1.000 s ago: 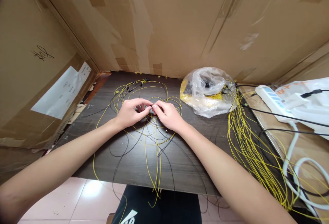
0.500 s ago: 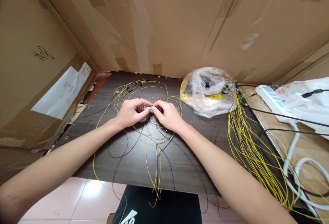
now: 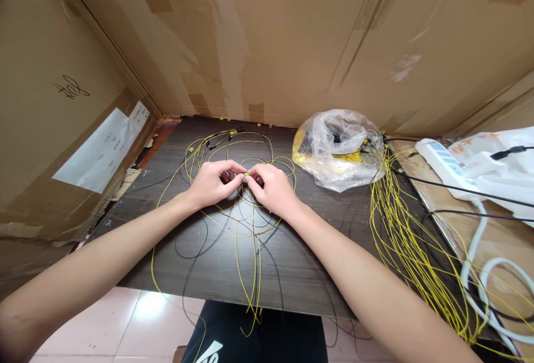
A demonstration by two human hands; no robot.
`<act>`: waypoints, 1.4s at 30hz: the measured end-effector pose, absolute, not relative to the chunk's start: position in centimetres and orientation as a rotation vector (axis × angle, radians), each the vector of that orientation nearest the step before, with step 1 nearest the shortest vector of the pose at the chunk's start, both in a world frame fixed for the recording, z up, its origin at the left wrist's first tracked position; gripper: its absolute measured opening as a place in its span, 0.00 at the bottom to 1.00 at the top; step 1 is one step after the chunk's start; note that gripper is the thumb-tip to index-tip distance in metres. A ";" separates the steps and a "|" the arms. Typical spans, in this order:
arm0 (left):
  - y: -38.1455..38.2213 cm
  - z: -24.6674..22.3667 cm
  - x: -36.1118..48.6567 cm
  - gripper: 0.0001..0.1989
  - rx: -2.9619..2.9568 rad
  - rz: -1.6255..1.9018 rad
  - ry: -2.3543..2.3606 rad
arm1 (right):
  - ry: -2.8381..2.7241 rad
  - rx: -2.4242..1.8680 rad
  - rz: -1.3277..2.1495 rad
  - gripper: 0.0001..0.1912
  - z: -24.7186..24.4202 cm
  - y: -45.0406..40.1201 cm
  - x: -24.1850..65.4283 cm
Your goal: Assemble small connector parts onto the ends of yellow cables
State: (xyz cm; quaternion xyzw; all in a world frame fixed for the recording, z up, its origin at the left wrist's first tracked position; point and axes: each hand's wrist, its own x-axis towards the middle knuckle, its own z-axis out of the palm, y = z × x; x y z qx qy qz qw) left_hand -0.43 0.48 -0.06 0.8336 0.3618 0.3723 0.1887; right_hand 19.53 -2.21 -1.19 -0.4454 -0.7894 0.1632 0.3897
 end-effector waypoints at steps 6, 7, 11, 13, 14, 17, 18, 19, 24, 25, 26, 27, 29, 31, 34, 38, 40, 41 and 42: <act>0.4 0.0 -0.4 0.06 2.289 1.029 1.033 | -2.050 -1.112 0.276 0.06 -1.5 -2.2 19.5; 0.4 0.0 -0.4 0.06 2.279 1.022 1.035 | -2.053 -1.113 0.266 0.06 -1.5 -2.2 19.5; 0.3 -0.1 -0.3 0.05 2.217 1.008 1.035 | -2.053 -1.096 0.228 0.06 -1.5 -2.2 19.5; 0.4 -0.1 -0.3 0.06 2.184 1.004 1.038 | -2.048 -1.086 0.199 0.05 -1.4 -2.2 19.5; 0.4 -0.2 -0.3 0.06 2.166 1.004 1.041 | -2.047 -1.084 0.181 0.05 -1.4 -2.3 19.5; 0.5 -0.2 -0.3 0.06 2.103 1.009 1.036 | -2.055 -1.093 0.136 0.06 -1.3 -2.3 19.5; 0.5 -0.2 -0.3 0.06 2.087 1.012 1.032 | -2.054 -1.094 0.124 0.07 -1.3 -2.3 19.5; 0.4 -0.1 -0.3 0.06 2.081 1.014 1.026 | -2.051 -1.090 0.114 0.07 -1.3 -2.3 19.5; 0.2 0.1 -0.3 0.04 2.220 1.087 0.962 | -1.987 -1.040 0.151 0.02 -1.1 -2.3 19.5; 0.1 0.1 -0.3 0.04 2.268 1.109 0.948 | -1.984 -1.046 0.181 0.02 -1.1 -2.3 19.5; 0.1 0.1 -0.3 0.04 2.316 1.126 0.934 | -1.988 -1.053 0.215 0.02 -1.0 -2.2 19.5; 0.1 0.0 -0.3 0.04 2.358 1.135 0.920 | -1.996 -1.060 0.250 0.01 -0.9 -2.2 19.6; 0.2 -0.1 -0.4 0.04 2.419 1.137 0.895 | -2.020 -1.071 0.308 0.05 -0.8 -2.2 19.6; 0.3 -0.2 -0.4 0.05 2.455 1.137 0.881 | -2.049 -1.087 0.334 0.11 -0.9 -2.1 19.7; 0.5 -0.4 -0.5 0.05 2.487 1.142 0.879 | -2.098 -1.100 0.334 0.13 -1.1 -2.0 19.7; 0.6 -0.4 -0.6 0.05 2.493 1.127 0.914 | -2.075 -1.077 0.345 0.10 -1.3 -1.9 19.8; 0.7 -0.3 -0.6 0.05 2.479 1.115 0.938 | -2.050 -1.077 0.334 0.09 -1.3 -1.9 19.8; 0.7 -0.3 -0.6 0.05 2.467 1.111 0.949 | -2.041 -1.080 0.324 0.08 -1.3 -1.9 19.9; 0.8 -0.3 -0.6 0.05 2.451 1.108 0.956 | -2.033 -1.086 0.312 0.08 -1.4 -1.9 19.9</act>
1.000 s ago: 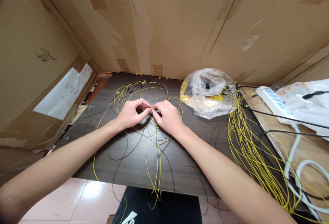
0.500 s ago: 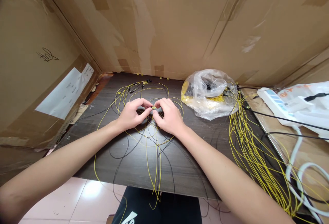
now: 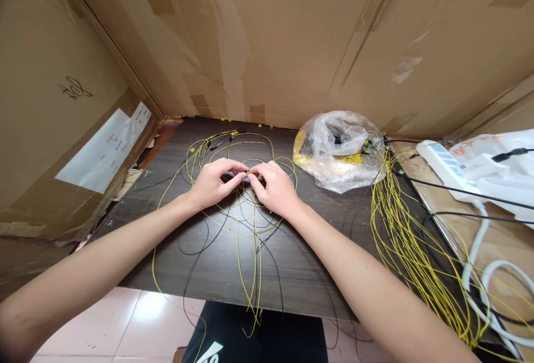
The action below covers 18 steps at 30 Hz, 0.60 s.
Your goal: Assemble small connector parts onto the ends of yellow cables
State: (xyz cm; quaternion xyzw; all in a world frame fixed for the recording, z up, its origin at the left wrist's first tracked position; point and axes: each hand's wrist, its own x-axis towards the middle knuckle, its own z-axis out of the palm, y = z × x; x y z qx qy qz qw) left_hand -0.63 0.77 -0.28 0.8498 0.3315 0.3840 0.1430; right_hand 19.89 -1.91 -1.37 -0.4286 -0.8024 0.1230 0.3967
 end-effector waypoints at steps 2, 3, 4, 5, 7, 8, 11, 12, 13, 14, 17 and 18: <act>0.8 -0.2 -0.6 0.05 2.409 1.101 0.970 | -2.017 -1.101 0.283 0.07 -1.4 -1.9 19.9; 0.8 -0.2 -0.6 0.06 2.383 1.096 0.978 | -2.010 -1.109 0.268 0.07 -1.5 -2.0 19.9; 0.7 -0.2 -0.5 0.06 2.353 1.089 0.987 | -2.001 -1.116 0.250 0.07 -1.5 -2.0 19.9; 0.7 -0.1 -0.5 0.06 2.319 1.080 0.996 | -1.992 -1.121 0.232 0.07 -1.5 -2.0 19.8; 0.6 0.0 -0.4 0.06 2.249 1.061 1.012 | -1.978 -1.121 0.193 0.06 -1.6 -2.0 19.8; 0.5 0.0 -0.4 0.06 2.216 1.052 1.018 | -1.975 -1.118 0.175 0.06 -1.6 -2.1 19.7; 0.3 0.1 -0.4 0.07 2.140 1.031 1.025 | -1.973 -1.110 0.145 0.07 -1.5 -2.1 19.7; 0.3 0.2 -0.3 0.07 2.124 1.026 1.024 | -1.967 -1.112 0.145 0.06 -1.5 -2.1 19.7; 0.3 0.2 -0.3 0.07 2.113 1.023 1.022 | -1.958 -1.116 0.148 0.06 -1.5 -2.1 19.7; 0.2 0.1 -0.3 0.07 2.106 1.023 1.021 | -1.950 -1.121 0.154 0.06 -1.4 -2.1 19.7; 0.2 0.0 -0.2 0.07 2.107 1.043 1.022 | -1.937 -1.131 0.177 0.05 -1.4 -2.1 19.7; 0.3 0.0 -0.2 0.07 2.114 1.052 1.019 | -1.938 -1.133 0.184 0.05 -1.4 -2.0 19.7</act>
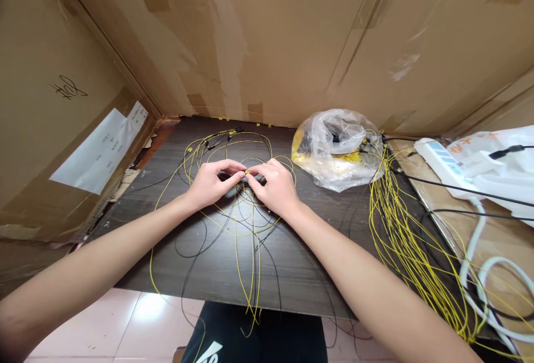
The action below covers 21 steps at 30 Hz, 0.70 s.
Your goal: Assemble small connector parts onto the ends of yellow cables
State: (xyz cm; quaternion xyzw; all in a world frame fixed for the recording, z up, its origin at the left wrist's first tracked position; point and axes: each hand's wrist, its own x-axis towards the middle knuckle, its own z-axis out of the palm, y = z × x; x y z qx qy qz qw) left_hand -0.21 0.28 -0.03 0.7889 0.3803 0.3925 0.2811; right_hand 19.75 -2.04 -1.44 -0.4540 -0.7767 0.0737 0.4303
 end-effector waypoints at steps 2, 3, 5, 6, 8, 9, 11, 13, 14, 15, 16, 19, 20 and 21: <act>0.4 -0.1 -0.3 0.07 2.145 1.064 1.006 | -1.942 -1.134 0.199 0.05 -1.5 -2.0 19.8; 0.5 -0.1 -0.3 0.07 2.172 1.067 0.998 | -1.943 -1.133 0.207 0.06 -1.5 -2.0 19.8; 0.6 -0.2 -0.5 0.07 2.246 1.070 0.986 | -1.947 -1.126 0.221 0.06 -1.5 -2.0 19.8; 0.7 -0.2 -0.6 0.07 2.290 1.073 0.978 | -1.948 -1.120 0.226 0.06 -1.5 -2.0 19.8; 0.9 -0.3 -0.8 0.07 2.375 1.084 0.956 | -1.950 -1.113 0.235 0.07 -1.5 -2.0 19.8; 1.0 -0.4 -0.8 0.07 2.409 1.091 0.940 | -1.951 -1.113 0.240 0.07 -1.6 -2.0 19.8; 1.1 -0.4 -0.9 0.07 2.452 1.104 0.912 | -1.955 -1.118 0.254 0.07 -1.6 -1.9 19.8; 1.1 -0.5 -1.0 0.07 2.482 1.102 0.895 | -1.956 -1.117 0.265 0.08 -1.5 -1.9 19.9; 1.1 -0.4 -1.0 0.07 2.497 1.097 0.890 | -1.955 -1.114 0.268 0.08 -1.5 -1.9 19.9; 1.1 -0.4 -1.0 0.07 2.512 1.092 0.886 | -1.954 -1.111 0.269 0.09 -1.5 -1.9 19.9; 1.1 -0.4 -1.0 0.06 2.526 1.088 0.883 | -1.954 -1.112 0.272 0.09 -1.5 -1.9 19.8; 0.9 -0.3 -0.9 0.06 2.550 1.089 0.880 | -1.954 -1.127 0.304 0.09 -1.3 -2.0 19.8; 0.9 -0.3 -0.9 0.06 2.547 1.089 0.884 | -1.950 -1.131 0.318 0.09 -1.3 -2.0 19.8; 0.8 -0.3 -0.8 0.06 2.535 1.090 0.890 | -1.947 -1.132 0.332 0.09 -1.2 -2.1 19.8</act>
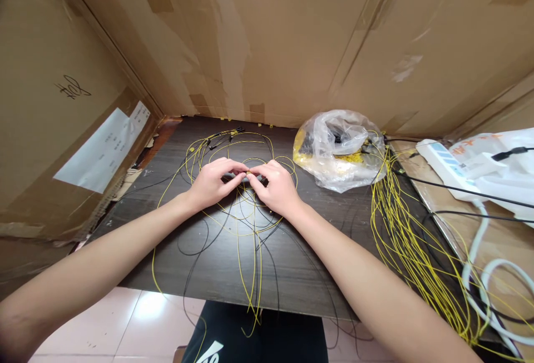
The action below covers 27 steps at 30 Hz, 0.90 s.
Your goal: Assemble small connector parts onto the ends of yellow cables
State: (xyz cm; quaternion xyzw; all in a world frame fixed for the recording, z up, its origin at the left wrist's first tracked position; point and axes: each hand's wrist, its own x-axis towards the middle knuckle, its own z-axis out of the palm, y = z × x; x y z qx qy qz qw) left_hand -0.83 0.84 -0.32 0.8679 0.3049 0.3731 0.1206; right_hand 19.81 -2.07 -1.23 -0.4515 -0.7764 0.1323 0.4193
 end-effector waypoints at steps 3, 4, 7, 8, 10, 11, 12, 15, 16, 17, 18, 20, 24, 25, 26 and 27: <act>0.8 -0.4 -0.7 0.06 2.458 1.095 0.914 | -1.933 -1.119 0.350 0.09 -1.1 -2.1 19.8; 0.8 -0.4 -0.7 0.06 2.429 1.100 0.914 | -1.929 -1.117 0.353 0.08 -1.1 -2.1 19.9; 1.0 -0.3 -0.8 0.06 2.360 1.101 0.904 | -1.928 -1.125 0.362 0.07 -1.1 -2.0 19.9; 1.0 -0.3 -0.9 0.07 2.343 1.095 0.900 | -1.930 -1.129 0.364 0.07 -1.1 -2.0 19.9; 1.2 -0.2 -1.0 0.07 2.317 1.087 0.892 | -1.940 -1.123 0.367 0.07 -1.2 -1.9 19.9; 1.2 -0.2 -1.1 0.07 2.310 1.088 0.886 | -1.948 -1.116 0.370 0.07 -1.2 -1.9 19.9; 1.3 -0.2 -1.2 0.08 2.305 1.092 0.878 | -1.961 -1.106 0.377 0.07 -1.2 -1.9 19.9; 1.4 -0.2 -1.4 0.08 2.301 1.101 0.859 | -2.009 -1.084 0.406 0.08 -1.1 -1.8 20.0; 1.4 -0.3 -1.4 0.08 2.301 1.099 0.853 | -2.020 -1.081 0.412 0.08 -1.1 -1.8 20.0; 1.4 -0.3 -1.4 0.08 2.302 1.096 0.847 | -2.028 -1.081 0.415 0.09 -1.1 -1.8 20.0; 1.4 -0.3 -1.4 0.08 2.303 1.093 0.840 | -2.033 -1.080 0.416 0.09 -1.1 -1.8 20.0; 1.5 -0.3 -1.5 0.08 2.301 1.093 0.821 | -2.040 -1.074 0.415 0.09 -1.0 -1.8 20.0; 1.7 -0.2 -1.7 0.08 2.296 1.092 0.797 | -2.035 -1.060 0.423 0.10 -1.0 -1.9 20.0; 1.6 -0.2 -1.7 0.08 2.297 1.089 0.798 | -2.030 -1.060 0.429 0.10 -1.0 -1.9 20.0; 1.5 -0.1 -1.6 0.08 2.298 1.088 0.801 | -2.024 -1.065 0.437 0.10 -1.0 -1.9 20.0; 1.3 -0.1 -1.5 0.07 2.299 1.085 0.798 | -2.015 -1.076 0.446 0.09 -1.0 -1.8 20.0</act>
